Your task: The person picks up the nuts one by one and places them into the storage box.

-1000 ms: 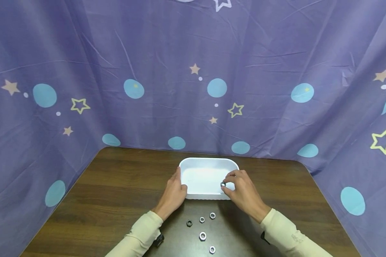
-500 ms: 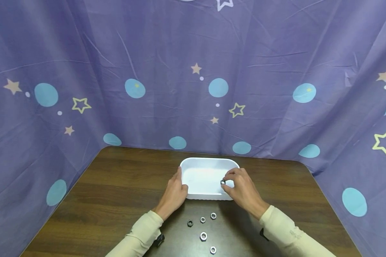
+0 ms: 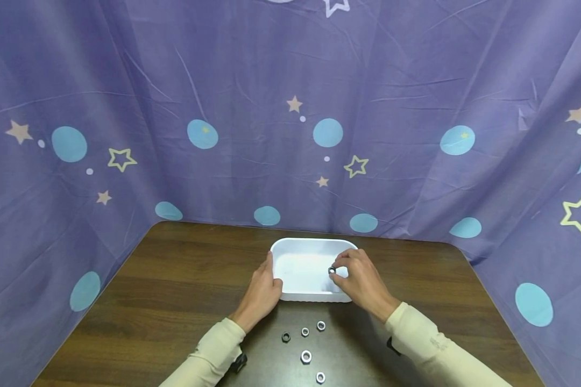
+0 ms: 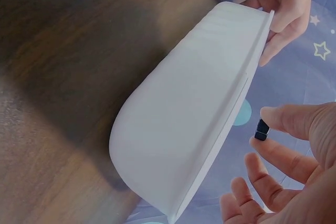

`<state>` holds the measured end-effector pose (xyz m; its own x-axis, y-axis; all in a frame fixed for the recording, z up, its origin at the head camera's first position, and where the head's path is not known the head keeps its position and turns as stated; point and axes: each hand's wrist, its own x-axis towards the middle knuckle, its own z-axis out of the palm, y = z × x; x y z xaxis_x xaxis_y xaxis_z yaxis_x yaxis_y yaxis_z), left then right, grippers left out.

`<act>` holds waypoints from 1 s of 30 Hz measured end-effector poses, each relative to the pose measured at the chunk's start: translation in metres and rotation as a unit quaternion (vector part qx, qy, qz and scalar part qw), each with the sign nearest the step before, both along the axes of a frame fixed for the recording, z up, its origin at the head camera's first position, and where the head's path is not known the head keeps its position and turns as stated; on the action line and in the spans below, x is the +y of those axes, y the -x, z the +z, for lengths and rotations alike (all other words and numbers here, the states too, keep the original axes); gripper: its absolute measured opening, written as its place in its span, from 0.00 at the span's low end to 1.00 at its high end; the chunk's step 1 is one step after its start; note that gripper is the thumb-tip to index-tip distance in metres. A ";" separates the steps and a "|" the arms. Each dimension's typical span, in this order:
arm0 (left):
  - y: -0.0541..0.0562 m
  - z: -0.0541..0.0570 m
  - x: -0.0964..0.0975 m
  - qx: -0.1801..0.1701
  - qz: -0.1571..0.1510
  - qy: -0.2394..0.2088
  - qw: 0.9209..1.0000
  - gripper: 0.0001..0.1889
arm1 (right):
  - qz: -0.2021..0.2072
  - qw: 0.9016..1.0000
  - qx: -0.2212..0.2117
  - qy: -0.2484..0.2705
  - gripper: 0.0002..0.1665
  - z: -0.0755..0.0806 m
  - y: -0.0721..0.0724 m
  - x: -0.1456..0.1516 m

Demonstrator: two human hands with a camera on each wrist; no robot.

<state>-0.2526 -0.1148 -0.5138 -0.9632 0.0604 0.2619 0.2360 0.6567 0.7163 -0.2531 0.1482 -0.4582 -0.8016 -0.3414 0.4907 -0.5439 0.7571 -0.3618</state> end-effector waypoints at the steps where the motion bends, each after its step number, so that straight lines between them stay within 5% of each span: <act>1: 0.000 0.000 0.000 0.000 0.000 -0.001 1.000 0.40 | 0.001 1.000 0.000 0.000 0.08 0.000 0.001 -0.001; 18: -0.002 0.000 0.000 0.022 -0.006 -0.008 1.000 0.40 | 0.000 1.000 -0.030 -0.007 0.07 -0.001 0.016 -0.013; 23: 0.002 -0.013 -0.002 0.055 -0.010 -0.020 0.998 0.40 | -0.001 0.999 -0.039 -0.003 0.07 -0.002 0.021 -0.015; 30: -0.001 -0.001 0.000 0.018 -0.007 -0.014 1.000 0.40 | 0.010 1.000 -0.024 -0.010 0.06 -0.004 0.028 -0.019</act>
<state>-0.2515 -0.1151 -0.5145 -0.9521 0.0658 0.2986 0.2712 0.6327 0.7254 -0.2807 0.1294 -0.4619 -0.8175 -0.3659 0.4448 -0.5406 0.7539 -0.3733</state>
